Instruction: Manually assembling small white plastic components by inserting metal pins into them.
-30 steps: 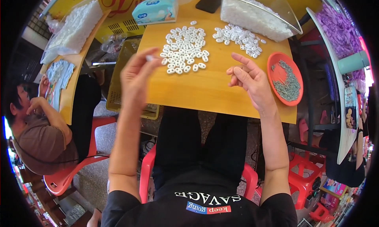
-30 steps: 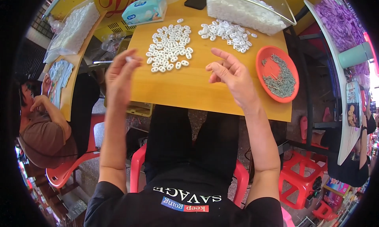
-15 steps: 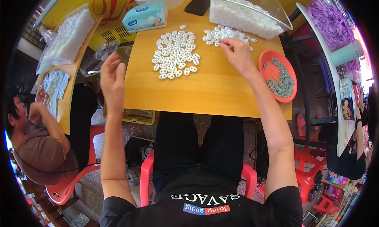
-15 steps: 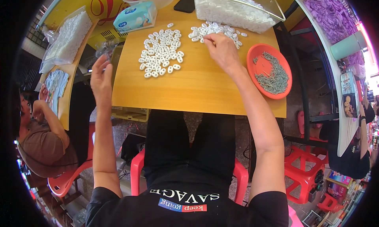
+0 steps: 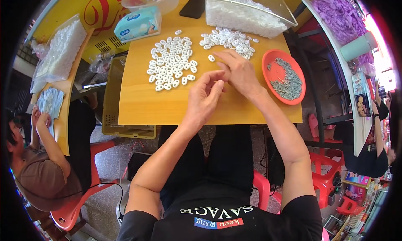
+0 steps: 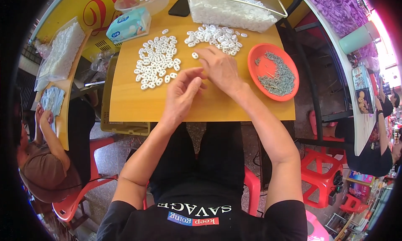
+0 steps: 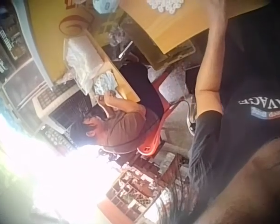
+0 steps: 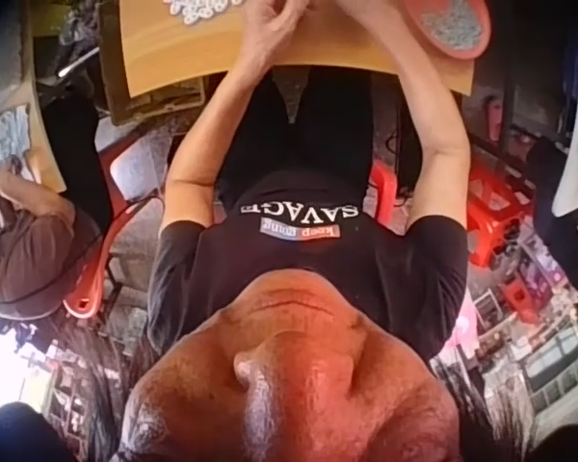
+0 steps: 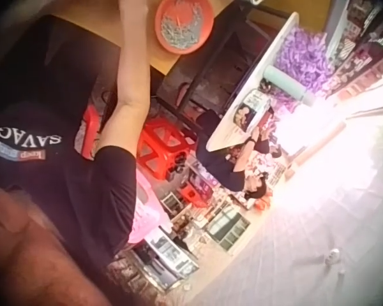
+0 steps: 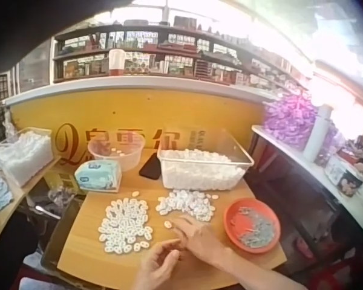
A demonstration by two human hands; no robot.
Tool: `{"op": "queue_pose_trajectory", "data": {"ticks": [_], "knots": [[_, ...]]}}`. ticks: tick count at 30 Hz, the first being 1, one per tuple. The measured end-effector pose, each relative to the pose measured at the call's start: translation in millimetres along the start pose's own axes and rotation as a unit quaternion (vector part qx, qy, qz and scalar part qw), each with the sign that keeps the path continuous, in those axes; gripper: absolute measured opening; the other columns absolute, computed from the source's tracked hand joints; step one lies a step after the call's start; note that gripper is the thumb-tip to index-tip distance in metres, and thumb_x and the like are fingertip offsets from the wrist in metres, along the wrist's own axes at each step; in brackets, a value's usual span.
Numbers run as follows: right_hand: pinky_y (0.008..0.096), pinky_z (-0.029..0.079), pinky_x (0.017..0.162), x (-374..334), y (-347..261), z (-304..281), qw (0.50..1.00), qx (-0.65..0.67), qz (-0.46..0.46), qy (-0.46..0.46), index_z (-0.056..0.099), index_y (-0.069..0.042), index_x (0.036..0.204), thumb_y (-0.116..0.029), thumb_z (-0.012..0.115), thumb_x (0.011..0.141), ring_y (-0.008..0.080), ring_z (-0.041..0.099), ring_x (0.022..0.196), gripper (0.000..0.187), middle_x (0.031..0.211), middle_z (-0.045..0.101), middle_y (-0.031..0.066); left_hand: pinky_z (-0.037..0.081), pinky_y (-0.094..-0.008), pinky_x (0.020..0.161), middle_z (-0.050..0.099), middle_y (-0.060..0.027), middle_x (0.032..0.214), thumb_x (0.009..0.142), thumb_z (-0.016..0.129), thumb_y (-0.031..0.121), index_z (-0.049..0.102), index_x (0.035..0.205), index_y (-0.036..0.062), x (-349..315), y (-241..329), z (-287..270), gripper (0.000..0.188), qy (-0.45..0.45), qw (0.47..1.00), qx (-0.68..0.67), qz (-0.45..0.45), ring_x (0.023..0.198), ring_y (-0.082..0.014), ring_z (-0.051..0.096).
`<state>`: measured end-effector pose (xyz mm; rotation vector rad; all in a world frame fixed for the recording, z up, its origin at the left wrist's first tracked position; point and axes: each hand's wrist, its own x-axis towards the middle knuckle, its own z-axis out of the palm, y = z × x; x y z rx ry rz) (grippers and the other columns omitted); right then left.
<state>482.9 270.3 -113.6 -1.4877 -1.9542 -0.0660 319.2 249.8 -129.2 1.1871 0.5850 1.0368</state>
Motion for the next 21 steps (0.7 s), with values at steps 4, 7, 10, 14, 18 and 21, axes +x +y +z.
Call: {"op": "queue_pose_trajectory", "data": {"ticks": [4, 7, 10, 14, 18, 21], "knots": [[0.0402, 0.053, 0.07, -5.2, 33.1, -27.4, 0.997, -0.037, 0.06, 0.029, 0.069, -0.009, 0.097, -0.014, 0.063, 0.087, 0.03, 0.066, 0.083, 0.013, 0.092, 0.066, 0.0089, 0.05, -0.0241, 0.07, 0.064, -0.0054, 0.094, 0.095, 0.054, 0.003, 0.058, 0.114, -0.0038, -0.1, -7.4, 10.6, 0.02, -0.013, 0.998, 0.059, -0.017, 0.078, -0.0096, 0.06], [0.0437, 0.053, 0.072, 8.1, 47.2, -35.5, 0.988, -0.091, 0.122, 0.021, 0.071, -0.01, 0.092, -0.021, 0.064, 0.087, 0.0328, 0.065, 0.083, 0.014, 0.093, 0.065, 0.0104, 0.05, -0.0236, 0.07, 0.064, -0.0062, 0.092, 0.095, 0.055, 0.003, 0.058, 0.114, -0.0039, -1.7, -5.9, 9.6, 0.021, -0.008, 0.996, 0.089, -0.013, 0.077, -0.0098, 0.06], [0.0434, 0.053, 0.072, 18.9, 55.3, -29.0, 0.982, -0.124, 0.139, -0.016, 0.071, -0.01, 0.091, -0.023, 0.065, 0.087, 0.0344, 0.065, 0.083, 0.015, 0.093, 0.065, 0.012, 0.05, -0.0237, 0.069, 0.064, -0.0075, 0.092, 0.094, 0.055, 0.003, 0.059, 0.112, -0.004, -3.3, -8.4, 10.7, 0.019, -0.002, 0.995, 0.105, 0.001, 0.076, -0.0103, 0.06], [0.0444, 0.053, 0.073, 27.9, 51.1, -17.4, 0.973, -0.159, 0.154, -0.059, 0.072, -0.011, 0.091, -0.024, 0.066, 0.086, 0.0354, 0.065, 0.084, 0.015, 0.095, 0.064, 0.0133, 0.049, -0.0245, 0.067, 0.064, -0.0078, 0.089, 0.094, 0.056, 0.003, 0.06, 0.109, -0.0041, -3.6, -11.3, 9.2, 0.017, 0.007, 0.995, 0.103, 0.008, 0.074, -0.0111, 0.06], [0.0437, 0.052, 0.073, 30.3, 54.4, -13.6, 0.97, -0.168, 0.159, -0.073, 0.072, -0.013, 0.093, -0.026, 0.068, 0.085, 0.033, 0.065, 0.085, 0.016, 0.096, 0.065, 0.012, 0.049, -0.0252, 0.066, 0.063, -0.0086, 0.087, 0.093, 0.057, 0.003, 0.061, 0.107, -0.0042, -3.3, -10.1, 10.3, 0.016, 0.006, 0.993, 0.118, 0.014, 0.073, -0.0119, 0.061], [0.0437, 0.052, 0.073, 27.6, 58.6, -11.8, 0.972, -0.162, 0.152, -0.073, 0.072, -0.013, 0.093, -0.025, 0.067, 0.085, 0.0327, 0.065, 0.085, 0.015, 0.094, 0.065, 0.0117, 0.049, -0.0255, 0.066, 0.064, -0.0091, 0.087, 0.093, 0.057, 0.003, 0.061, 0.106, -0.0044, -3.0, -8.1, 10.4, 0.015, 0.007, 0.992, 0.123, 0.016, 0.073, -0.0122, 0.061]]}}
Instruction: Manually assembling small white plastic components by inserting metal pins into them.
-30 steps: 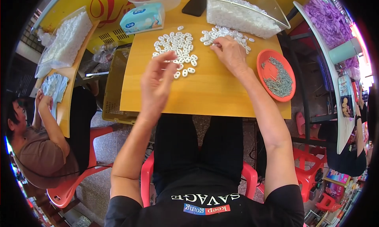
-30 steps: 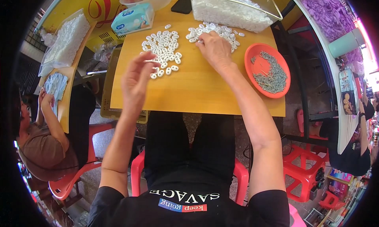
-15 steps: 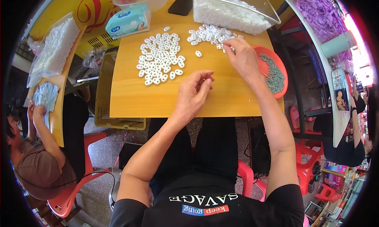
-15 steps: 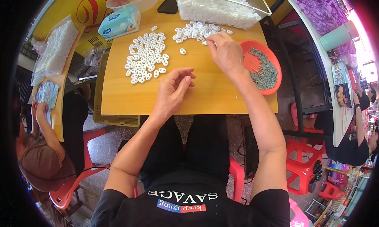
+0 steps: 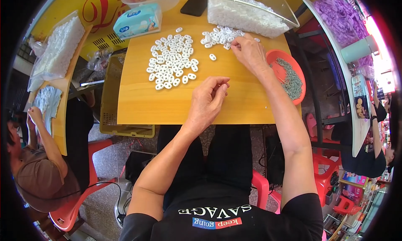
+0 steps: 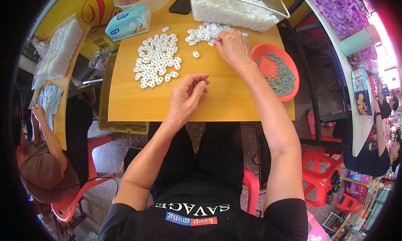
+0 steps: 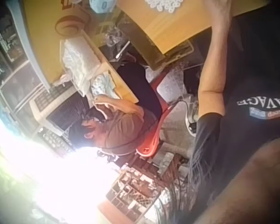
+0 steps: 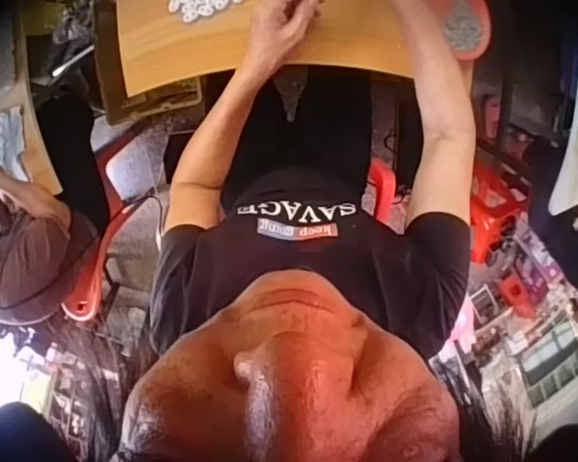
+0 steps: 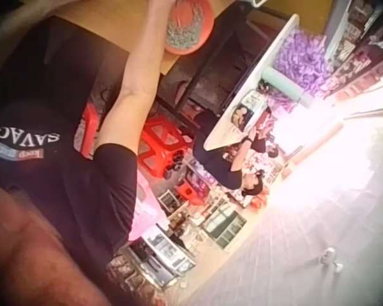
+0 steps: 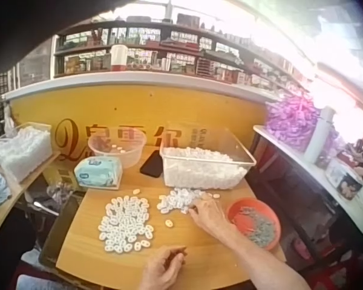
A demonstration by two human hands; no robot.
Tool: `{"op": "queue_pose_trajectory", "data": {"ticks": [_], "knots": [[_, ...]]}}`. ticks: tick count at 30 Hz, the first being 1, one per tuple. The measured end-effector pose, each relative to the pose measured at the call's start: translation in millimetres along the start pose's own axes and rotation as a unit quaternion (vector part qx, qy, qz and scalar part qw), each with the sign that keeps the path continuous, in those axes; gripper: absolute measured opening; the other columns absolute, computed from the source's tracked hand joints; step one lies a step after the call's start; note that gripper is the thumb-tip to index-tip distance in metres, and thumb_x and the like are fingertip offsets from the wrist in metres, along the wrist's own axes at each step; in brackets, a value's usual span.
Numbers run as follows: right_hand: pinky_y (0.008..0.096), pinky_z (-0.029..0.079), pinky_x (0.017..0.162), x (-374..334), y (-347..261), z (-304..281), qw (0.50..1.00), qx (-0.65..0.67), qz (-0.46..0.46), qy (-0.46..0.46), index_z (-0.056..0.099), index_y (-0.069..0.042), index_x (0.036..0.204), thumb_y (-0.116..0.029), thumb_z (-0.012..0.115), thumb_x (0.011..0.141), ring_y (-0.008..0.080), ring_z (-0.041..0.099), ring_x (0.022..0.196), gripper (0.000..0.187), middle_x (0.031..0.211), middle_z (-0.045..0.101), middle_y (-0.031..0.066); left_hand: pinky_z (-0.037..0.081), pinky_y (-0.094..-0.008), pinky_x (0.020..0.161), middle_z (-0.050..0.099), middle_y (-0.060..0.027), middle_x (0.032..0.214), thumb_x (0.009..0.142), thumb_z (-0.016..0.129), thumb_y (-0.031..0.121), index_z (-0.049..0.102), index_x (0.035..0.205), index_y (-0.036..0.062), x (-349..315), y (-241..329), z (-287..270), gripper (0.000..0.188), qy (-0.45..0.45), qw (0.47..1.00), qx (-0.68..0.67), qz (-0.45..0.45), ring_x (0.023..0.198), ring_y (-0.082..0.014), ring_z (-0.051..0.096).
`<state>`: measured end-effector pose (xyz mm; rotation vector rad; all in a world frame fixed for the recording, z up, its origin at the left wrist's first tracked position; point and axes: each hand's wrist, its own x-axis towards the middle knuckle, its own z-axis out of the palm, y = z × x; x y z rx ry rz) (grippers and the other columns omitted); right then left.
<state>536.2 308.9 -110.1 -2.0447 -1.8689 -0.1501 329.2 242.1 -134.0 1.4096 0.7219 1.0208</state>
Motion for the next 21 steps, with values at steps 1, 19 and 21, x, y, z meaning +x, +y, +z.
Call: {"op": "queue_pose_trajectory", "data": {"ticks": [1, 19, 21], "knots": [[0.0436, 0.052, 0.073, 0.8, -0.1, 1.0, 1.0, 0.001, -0.013, 0.009, 0.072, -0.013, 0.094, -0.024, 0.067, 0.085, 0.0327, 0.065, 0.085, 0.015, 0.093, 0.065, 0.0116, 0.049, -0.0255, 0.066, 0.064, -0.0091, 0.087, 0.093, 0.057, 0.003, 0.061, 0.106, -0.0044, 0.3, -0.5, -0.5, 0.015, 0.0, 1.0, 0.0, 0.001, 0.073, -0.0122, 0.061], [0.0428, 0.052, 0.075, -1.7, -10.2, -6.6, 0.994, 0.081, -0.051, -0.057, 0.072, -0.012, 0.09, -0.021, 0.068, 0.084, 0.0319, 0.065, 0.087, 0.012, 0.095, 0.066, 0.0101, 0.05, -0.0252, 0.065, 0.065, -0.0078, 0.085, 0.094, 0.056, 0.004, 0.062, 0.106, -0.0045, -0.6, -0.4, -1.1, 0.015, 0.003, 1.0, -0.008, -0.009, 0.072, -0.0113, 0.062], [0.0416, 0.052, 0.075, -6.6, -12.8, -12.1, 0.993, 0.076, -0.067, -0.062, 0.071, -0.009, 0.089, -0.019, 0.069, 0.083, 0.0309, 0.066, 0.086, 0.012, 0.093, 0.066, 0.0106, 0.05, -0.0228, 0.074, 0.066, -0.0047, 0.094, 0.098, 0.054, 0.009, 0.06, 0.114, -0.0024, -0.6, 0.8, -3.2, 0.02, -0.028, 0.999, 0.013, -0.032, 0.082, -0.0089, 0.06]]}}
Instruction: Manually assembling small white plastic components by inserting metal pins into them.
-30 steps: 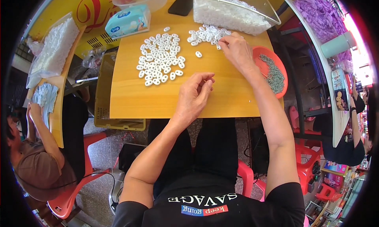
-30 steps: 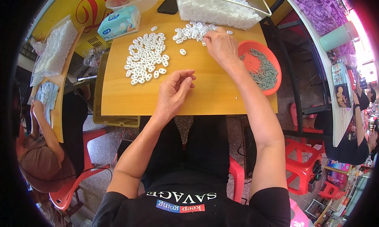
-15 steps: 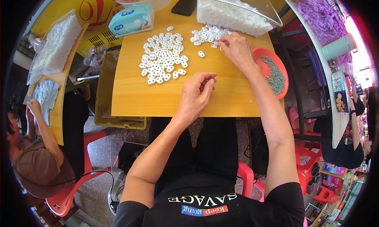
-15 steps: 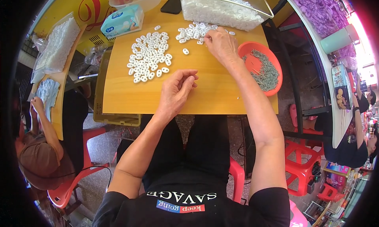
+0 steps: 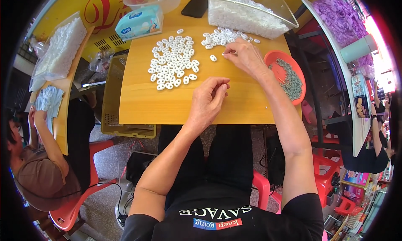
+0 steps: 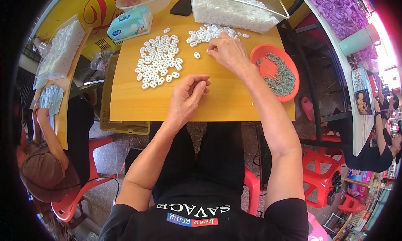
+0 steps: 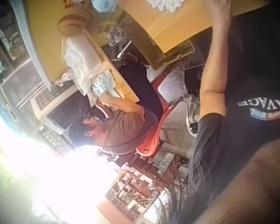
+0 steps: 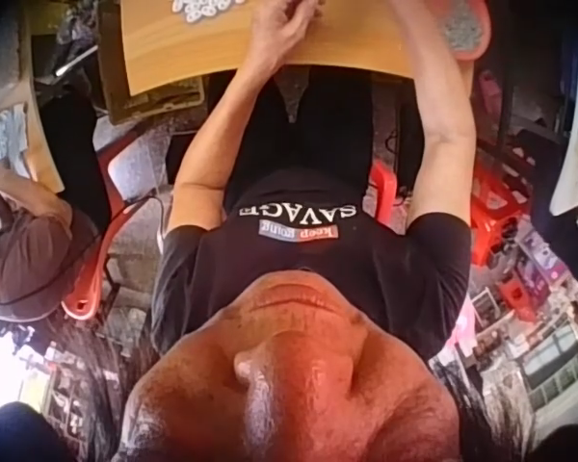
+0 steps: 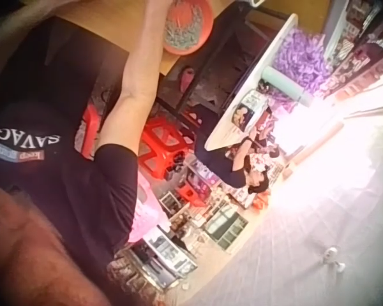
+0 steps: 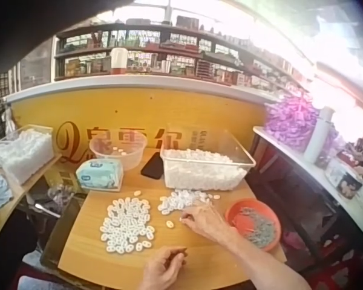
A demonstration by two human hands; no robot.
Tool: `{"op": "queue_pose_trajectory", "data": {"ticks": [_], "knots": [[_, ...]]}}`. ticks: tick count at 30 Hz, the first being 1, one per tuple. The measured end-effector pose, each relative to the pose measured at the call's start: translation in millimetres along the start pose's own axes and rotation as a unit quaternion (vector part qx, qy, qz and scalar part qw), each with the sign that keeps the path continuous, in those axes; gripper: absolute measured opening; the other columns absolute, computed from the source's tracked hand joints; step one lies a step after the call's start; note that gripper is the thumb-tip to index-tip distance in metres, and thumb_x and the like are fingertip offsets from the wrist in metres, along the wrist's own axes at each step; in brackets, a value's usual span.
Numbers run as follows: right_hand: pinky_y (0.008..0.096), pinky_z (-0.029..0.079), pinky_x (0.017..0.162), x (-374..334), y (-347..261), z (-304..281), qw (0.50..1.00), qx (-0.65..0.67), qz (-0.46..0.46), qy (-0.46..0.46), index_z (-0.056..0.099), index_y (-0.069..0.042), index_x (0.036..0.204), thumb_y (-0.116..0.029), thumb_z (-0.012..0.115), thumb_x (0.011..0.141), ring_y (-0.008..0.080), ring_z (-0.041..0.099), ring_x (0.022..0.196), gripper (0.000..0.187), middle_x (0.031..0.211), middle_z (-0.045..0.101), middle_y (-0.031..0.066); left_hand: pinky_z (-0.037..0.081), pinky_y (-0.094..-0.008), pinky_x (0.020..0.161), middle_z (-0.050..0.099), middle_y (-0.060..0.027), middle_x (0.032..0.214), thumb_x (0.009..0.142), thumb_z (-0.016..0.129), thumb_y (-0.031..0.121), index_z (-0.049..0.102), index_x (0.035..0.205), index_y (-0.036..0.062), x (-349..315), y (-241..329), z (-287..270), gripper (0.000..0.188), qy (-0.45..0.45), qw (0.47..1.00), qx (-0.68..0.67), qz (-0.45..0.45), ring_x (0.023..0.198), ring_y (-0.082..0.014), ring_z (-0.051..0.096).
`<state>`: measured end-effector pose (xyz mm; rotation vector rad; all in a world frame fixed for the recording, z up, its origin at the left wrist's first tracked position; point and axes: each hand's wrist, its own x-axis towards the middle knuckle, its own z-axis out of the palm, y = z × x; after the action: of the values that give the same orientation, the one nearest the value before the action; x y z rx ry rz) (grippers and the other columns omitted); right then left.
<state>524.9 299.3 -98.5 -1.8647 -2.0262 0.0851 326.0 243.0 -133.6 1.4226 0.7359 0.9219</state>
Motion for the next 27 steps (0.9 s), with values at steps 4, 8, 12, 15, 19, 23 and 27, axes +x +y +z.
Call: {"op": "queue_pose_trajectory", "data": {"ticks": [4, 8, 12, 15, 19, 23, 27], "knots": [[0.041, 0.052, 0.077, -11.9, -12.8, -7.2, 0.999, 0.007, -0.017, -0.027, 0.069, -0.006, 0.09, -0.016, 0.068, 0.082, 0.0315, 0.065, 0.087, 0.012, 0.09, 0.067, 0.0118, 0.05, -0.0229, 0.075, 0.066, -0.005, 0.093, 0.098, 0.054, 0.008, 0.06, 0.113, -0.0028, -0.2, 0.5, -0.8, 0.02, 0.003, 1.0, -0.011, -0.002, 0.082, -0.009, 0.06], [0.041, 0.051, 0.078, -14.9, -15.6, -9.2, 0.999, -0.011, -0.023, -0.034, 0.068, -0.005, 0.091, -0.015, 0.067, 0.083, 0.0315, 0.065, 0.087, 0.013, 0.09, 0.068, 0.0118, 0.05, -0.0231, 0.075, 0.066, -0.0055, 0.093, 0.098, 0.054, 0.009, 0.06, 0.113, -0.003, 0.2, 0.9, -2.0, 0.02, 0.002, 1.0, 0.003, 0.007, 0.082, -0.0093, 0.061], [0.0405, 0.051, 0.079, -12.1, -12.3, -10.1, 0.998, 0.032, -0.014, -0.046, 0.069, -0.004, 0.093, -0.015, 0.066, 0.084, 0.0312, 0.065, 0.086, 0.014, 0.091, 0.069, 0.0118, 0.05, -0.025, 0.066, 0.066, -0.0076, 0.085, 0.095, 0.056, 0.005, 0.062, 0.106, -0.0035, 1.2, -2.2, 1.1, 0.016, 0.03, 0.999, -0.014, 0.03, 0.073, -0.0114, 0.063], [0.0403, 0.051, 0.079, -12.8, -5.8, -9.5, 0.998, 0.041, -0.009, -0.053, 0.068, -0.004, 0.094, -0.015, 0.066, 0.084, 0.0306, 0.066, 0.087, 0.015, 0.09, 0.069, 0.0119, 0.05, -0.0236, 0.074, 0.066, -0.0062, 0.094, 0.098, 0.054, 0.008, 0.06, 0.114, -0.0032, 0.7, 2.9, 2.1, 0.021, 0.001, 1.0, -0.009, -0.003, 0.082, -0.0098, 0.061], [0.0401, 0.051, 0.08, -13.7, -11.7, -9.6, 0.998, 0.024, -0.01, -0.063, 0.068, -0.002, 0.093, -0.016, 0.066, 0.084, 0.0304, 0.066, 0.087, 0.017, 0.088, 0.069, 0.0128, 0.049, -0.0235, 0.075, 0.065, -0.0067, 0.096, 0.098, 0.053, 0.007, 0.06, 0.114, -0.0032, -0.2, 2.1, 0.5, 0.02, -0.001, 1.0, -0.011, 0.001, 0.083, -0.0102, 0.061], [0.0394, 0.052, 0.078, -18.7, -7.9, -3.6, 0.998, 0.043, -0.023, -0.034, 0.067, -0.001, 0.092, -0.016, 0.066, 0.084, 0.0309, 0.066, 0.083, 0.018, 0.086, 0.069, 0.0139, 0.051, -0.0244, 0.07, 0.066, -0.007, 0.089, 0.096, 0.054, 0.005, 0.062, 0.109, -0.0029, 1.1, -2.2, 1.9, 0.017, 0.024, 0.999, -0.031, 0.015, 0.077, -0.0113, 0.064], [0.0354, 0.052, 0.07, -33.4, -9.2, 1.5, 0.99, 0.136, 0.022, -0.02, 0.067, 0.0, 0.094, -0.014, 0.068, 0.084, 0.0252, 0.066, 0.076, 0.017, 0.082, 0.068, 0.0129, 0.051, -0.0245, 0.072, 0.064, -0.008, 0.094, 0.097, 0.053, 0.005, 0.059, 0.112, -0.0039, 2.5, -1.6, 0.8, 0.018, 0.022, 0.999, -0.035, 0.009, 0.08, -0.0119, 0.063]]}}
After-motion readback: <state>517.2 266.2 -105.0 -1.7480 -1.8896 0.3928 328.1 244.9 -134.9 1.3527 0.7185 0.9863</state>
